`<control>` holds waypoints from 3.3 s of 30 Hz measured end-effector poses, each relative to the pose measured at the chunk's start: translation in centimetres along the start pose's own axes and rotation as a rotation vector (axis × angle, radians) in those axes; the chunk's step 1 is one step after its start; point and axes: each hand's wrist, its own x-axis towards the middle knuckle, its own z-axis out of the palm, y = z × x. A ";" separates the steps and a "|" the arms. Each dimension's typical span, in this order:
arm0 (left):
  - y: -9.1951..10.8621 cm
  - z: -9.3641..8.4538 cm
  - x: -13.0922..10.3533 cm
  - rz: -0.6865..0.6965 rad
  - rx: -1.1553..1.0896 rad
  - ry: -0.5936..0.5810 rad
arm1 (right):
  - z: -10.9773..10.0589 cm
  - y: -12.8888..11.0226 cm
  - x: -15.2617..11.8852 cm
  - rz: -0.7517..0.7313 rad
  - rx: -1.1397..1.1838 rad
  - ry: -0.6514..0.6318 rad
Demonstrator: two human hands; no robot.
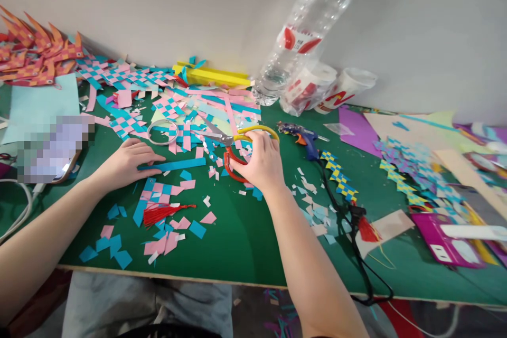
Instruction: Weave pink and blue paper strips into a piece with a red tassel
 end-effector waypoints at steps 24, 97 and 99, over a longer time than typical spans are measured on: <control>-0.1 -0.4 0.1 -0.041 0.083 -0.003 | -2.2 0.8 0.1 -0.132 0.019 -0.336; 1.0 0.2 0.9 -0.043 -0.024 -0.020 | -1.9 -2.3 -0.3 -0.164 0.143 -0.500; 1.0 0.3 0.9 -0.044 -0.021 -0.015 | -1.9 -2.4 -0.3 -0.163 0.145 -0.506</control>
